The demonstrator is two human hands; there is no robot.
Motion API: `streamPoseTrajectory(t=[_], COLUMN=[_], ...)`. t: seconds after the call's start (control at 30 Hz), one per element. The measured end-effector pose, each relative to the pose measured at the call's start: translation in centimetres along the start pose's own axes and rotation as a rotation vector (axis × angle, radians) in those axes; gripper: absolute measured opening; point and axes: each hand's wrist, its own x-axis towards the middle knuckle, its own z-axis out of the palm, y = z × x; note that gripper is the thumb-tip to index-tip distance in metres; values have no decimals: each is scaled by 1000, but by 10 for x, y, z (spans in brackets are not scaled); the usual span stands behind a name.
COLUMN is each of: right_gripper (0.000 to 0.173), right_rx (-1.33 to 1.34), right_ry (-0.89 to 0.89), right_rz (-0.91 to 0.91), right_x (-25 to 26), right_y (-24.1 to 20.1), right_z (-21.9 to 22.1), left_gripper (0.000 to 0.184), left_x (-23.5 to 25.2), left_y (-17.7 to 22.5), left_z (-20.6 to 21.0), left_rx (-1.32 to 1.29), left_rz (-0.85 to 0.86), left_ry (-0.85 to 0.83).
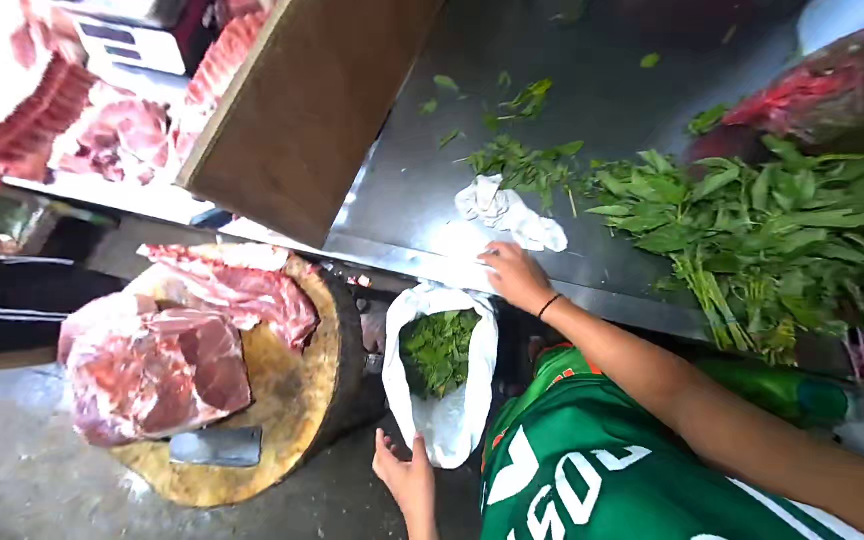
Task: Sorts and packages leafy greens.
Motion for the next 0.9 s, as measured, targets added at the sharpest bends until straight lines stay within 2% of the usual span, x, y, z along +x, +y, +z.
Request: streamPoseTrajectory(t=[0.07, 0.13, 0.17, 0.2, 0.27, 0.37, 0.43, 0.5, 0.53, 0.6, 0.7, 0.73, 0.8, 0.9], right_gripper=[47, 66, 67, 58, 39, 29, 33, 49, 51, 43, 39, 41, 45, 54], right_rx=[10, 4, 3, 12, 76, 319, 479, 578, 572, 503, 457, 403, 246, 57], right_ry=[39, 16, 5, -7, -68, -122, -197, -288, -266, -103, 200, 240, 281, 245], right_rz=[243, 368, 399, 407, 351, 128, -78, -122, -80, 15, 106, 161, 310, 664], right_x=[22, 49, 59, 66, 74, 61, 52, 46, 46, 55, 101, 110, 121, 116], right_y=[45, 72, 80, 86, 88, 68, 66, 71, 80, 110, 190, 218, 276, 358], right_z=[-10, -16, -17, -17, -27, -47, -41, -51, -61, -81, -114, -136, -177, -229], left_gripper=[84, 80, 79, 78, 76, 74, 70, 67, 66, 58, 44, 41, 35, 34], left_x=[13, 30, 37, 42, 51, 56, 56, 52, 48, 36, 33, 35, 55, 117], left_y=[19, 43, 56, 68, 89, 125, 153, 187, 206, 243, 285, 294, 302, 287], left_z=[-3, -1, 3, 7, 20, 50, 83, 119, 138, 175, 233, 249, 276, 291], left_rx=[67, 92, 86, 69, 41, -36, -70, -52, -40, -12, 55, 47, -67, -305], left_rz=[108, 188, 201, 204, 231, 308, 413, 515, 560, 673, 816, 781, 584, 245], left_ry=[63, 93, 87, 70, 27, -60, -134, -211, -248, -329, -475, -564, -749, -784])
